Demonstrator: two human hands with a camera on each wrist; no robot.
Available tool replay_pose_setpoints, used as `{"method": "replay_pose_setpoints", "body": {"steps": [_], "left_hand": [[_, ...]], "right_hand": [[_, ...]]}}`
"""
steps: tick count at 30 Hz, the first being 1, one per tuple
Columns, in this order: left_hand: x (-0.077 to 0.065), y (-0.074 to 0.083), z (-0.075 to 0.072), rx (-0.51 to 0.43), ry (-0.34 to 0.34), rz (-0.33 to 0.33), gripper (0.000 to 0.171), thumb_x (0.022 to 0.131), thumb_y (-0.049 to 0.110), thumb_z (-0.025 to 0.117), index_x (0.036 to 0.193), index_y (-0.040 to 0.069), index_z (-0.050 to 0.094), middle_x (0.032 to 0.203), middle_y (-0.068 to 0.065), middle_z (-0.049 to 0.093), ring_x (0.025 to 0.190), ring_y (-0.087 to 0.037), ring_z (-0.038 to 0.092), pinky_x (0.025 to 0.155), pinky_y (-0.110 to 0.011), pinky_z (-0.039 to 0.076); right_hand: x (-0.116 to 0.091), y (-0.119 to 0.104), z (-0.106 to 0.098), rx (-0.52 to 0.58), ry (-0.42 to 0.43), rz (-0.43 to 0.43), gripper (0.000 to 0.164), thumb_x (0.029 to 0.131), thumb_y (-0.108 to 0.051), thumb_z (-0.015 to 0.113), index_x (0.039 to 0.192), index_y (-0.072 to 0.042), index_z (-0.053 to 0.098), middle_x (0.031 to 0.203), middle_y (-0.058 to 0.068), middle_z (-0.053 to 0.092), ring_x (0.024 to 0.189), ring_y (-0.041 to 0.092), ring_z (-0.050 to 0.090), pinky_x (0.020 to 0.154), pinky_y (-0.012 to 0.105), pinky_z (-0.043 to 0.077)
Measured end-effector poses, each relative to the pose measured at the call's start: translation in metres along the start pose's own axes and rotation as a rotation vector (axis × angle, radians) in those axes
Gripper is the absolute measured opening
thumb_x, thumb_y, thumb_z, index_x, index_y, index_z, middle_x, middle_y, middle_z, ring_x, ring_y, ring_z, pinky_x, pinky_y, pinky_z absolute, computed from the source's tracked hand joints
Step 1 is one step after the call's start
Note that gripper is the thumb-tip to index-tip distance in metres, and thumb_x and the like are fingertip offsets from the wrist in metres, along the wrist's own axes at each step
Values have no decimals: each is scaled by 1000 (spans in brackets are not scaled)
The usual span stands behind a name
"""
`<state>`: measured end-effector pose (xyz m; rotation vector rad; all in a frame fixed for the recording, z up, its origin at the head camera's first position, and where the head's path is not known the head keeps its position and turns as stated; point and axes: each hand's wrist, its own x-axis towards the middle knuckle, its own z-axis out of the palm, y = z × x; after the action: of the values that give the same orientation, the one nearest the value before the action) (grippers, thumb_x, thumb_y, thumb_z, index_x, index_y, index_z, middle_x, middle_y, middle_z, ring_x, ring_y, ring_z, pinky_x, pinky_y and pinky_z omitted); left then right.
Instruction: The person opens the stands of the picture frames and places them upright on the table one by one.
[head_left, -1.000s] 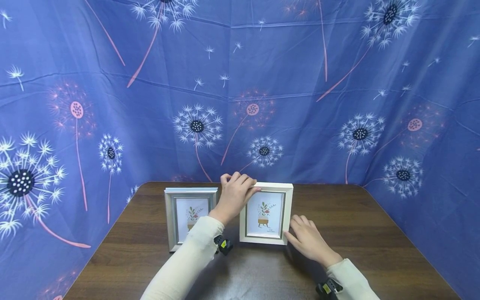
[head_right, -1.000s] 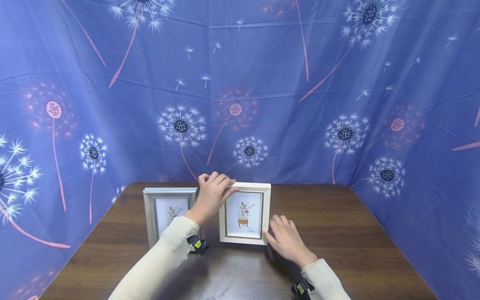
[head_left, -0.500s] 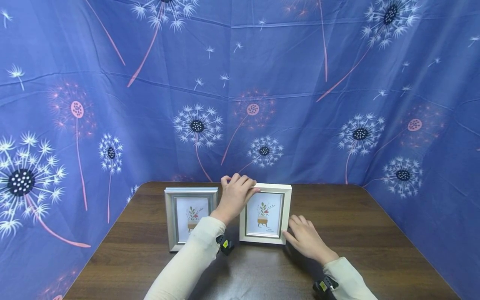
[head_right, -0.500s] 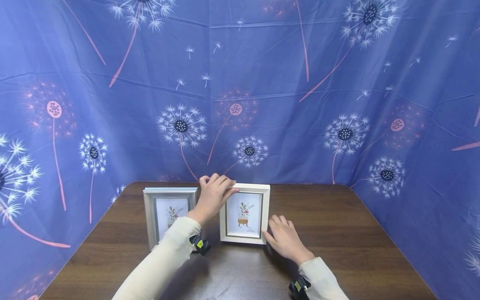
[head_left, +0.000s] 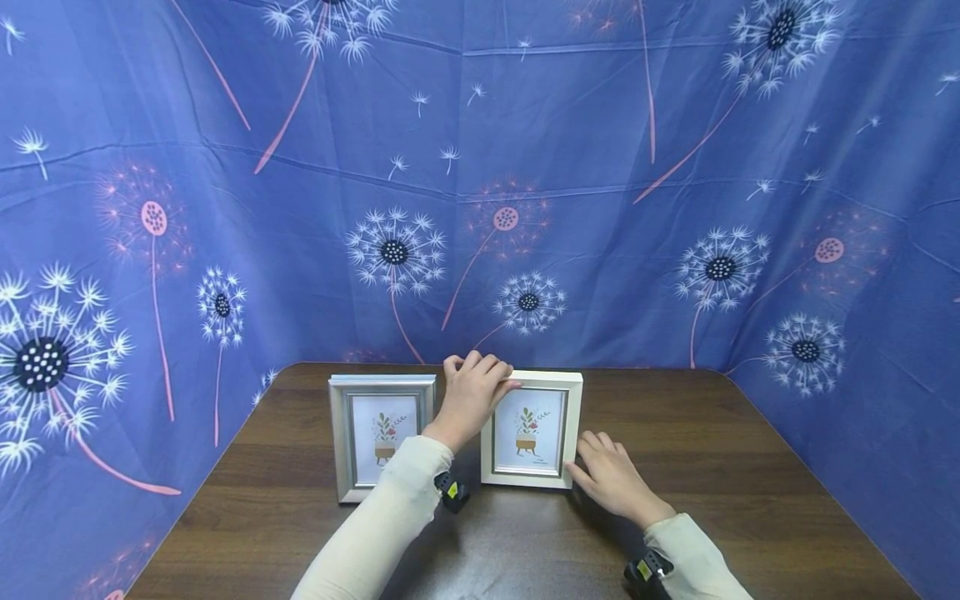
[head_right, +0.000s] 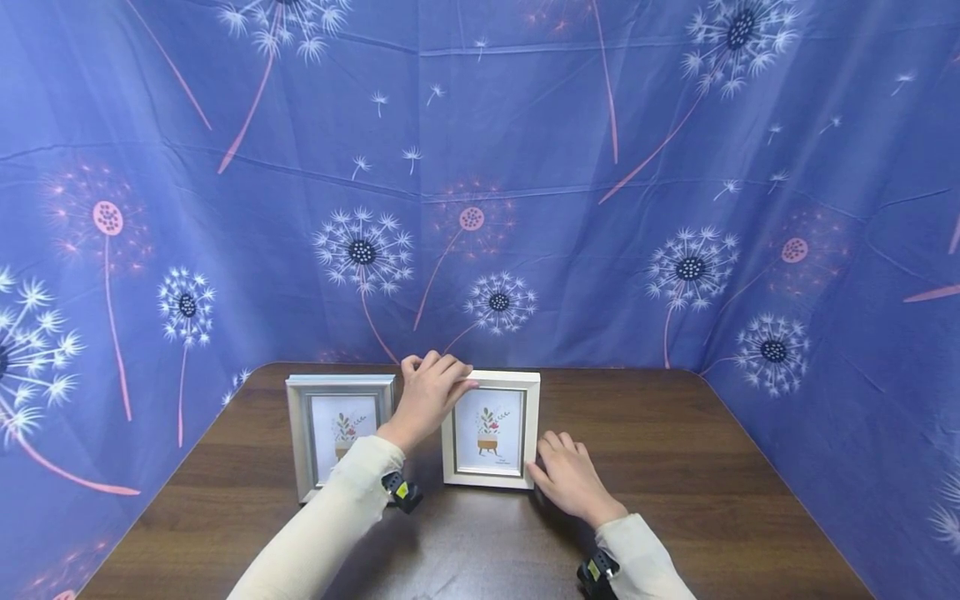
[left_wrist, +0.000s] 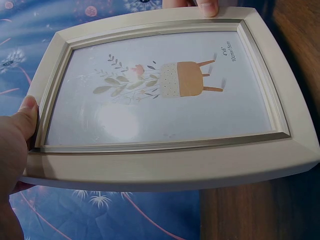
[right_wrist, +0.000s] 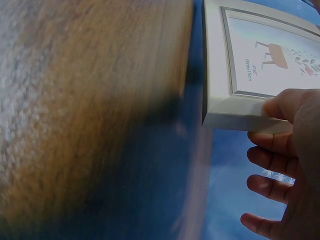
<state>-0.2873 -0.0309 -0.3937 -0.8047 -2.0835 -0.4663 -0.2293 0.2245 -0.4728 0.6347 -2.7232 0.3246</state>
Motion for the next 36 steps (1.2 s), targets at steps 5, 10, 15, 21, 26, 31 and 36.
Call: {"method": "replay_pose_setpoints", "body": {"steps": [5, 10, 15, 21, 26, 31, 36], "left_hand": [[-2, -1, 3, -12, -1, 9, 22, 91, 37, 67, 98, 16, 68, 91, 4, 66, 84, -18, 52, 86, -52, 35], [-1, -1, 4, -9, 2, 16, 22, 91, 37, 67, 97, 16, 68, 90, 4, 66, 84, -18, 52, 86, -52, 34], [-1, 3, 2, 2, -5, 9, 23, 91, 38, 67, 97, 16, 68, 91, 5, 66, 84, -17, 52, 86, -51, 35], [-1, 4, 2, 4, -2, 10, 22, 91, 37, 68, 98, 16, 69, 91, 5, 66, 84, -17, 52, 86, -51, 35], [0, 5, 3, -8, 6, 6, 22, 91, 36, 68, 99, 16, 69, 91, 4, 66, 84, -18, 52, 85, -49, 34], [0, 5, 4, -8, 0, -9, 21, 90, 35, 69, 99, 16, 69, 90, 3, 66, 84, -18, 53, 85, -49, 34], [-1, 6, 5, 23, -18, -27, 24, 90, 36, 69, 103, 16, 71, 94, 3, 67, 88, -18, 54, 86, -49, 35]], "right_hand": [[0, 1, 1, 1, -6, 2, 20, 94, -26, 65, 99, -7, 63, 105, 9, 59, 101, 30, 53, 83, 53, 43], [0, 1, 1, 6, -22, 15, 20, 95, -27, 65, 100, -7, 64, 105, 8, 59, 102, 30, 53, 84, 53, 43], [0, 1, 3, 3, -41, 27, 20, 95, -27, 64, 99, -8, 64, 105, 8, 59, 103, 30, 53, 83, 52, 43], [0, 2, 5, 8, -48, 31, 21, 95, -27, 64, 101, -7, 65, 104, 7, 58, 103, 30, 53, 82, 51, 42], [0, 2, 6, 19, -43, 32, 22, 95, -27, 64, 104, -7, 65, 105, 7, 58, 103, 30, 52, 82, 52, 43], [0, 3, 7, 28, -42, 40, 24, 95, -27, 64, 106, -6, 65, 104, 7, 58, 103, 31, 53, 83, 53, 43], [1, 3, 8, 38, -61, 66, 26, 96, -27, 62, 108, -4, 65, 110, 10, 61, 105, 32, 53, 84, 55, 43]]}}
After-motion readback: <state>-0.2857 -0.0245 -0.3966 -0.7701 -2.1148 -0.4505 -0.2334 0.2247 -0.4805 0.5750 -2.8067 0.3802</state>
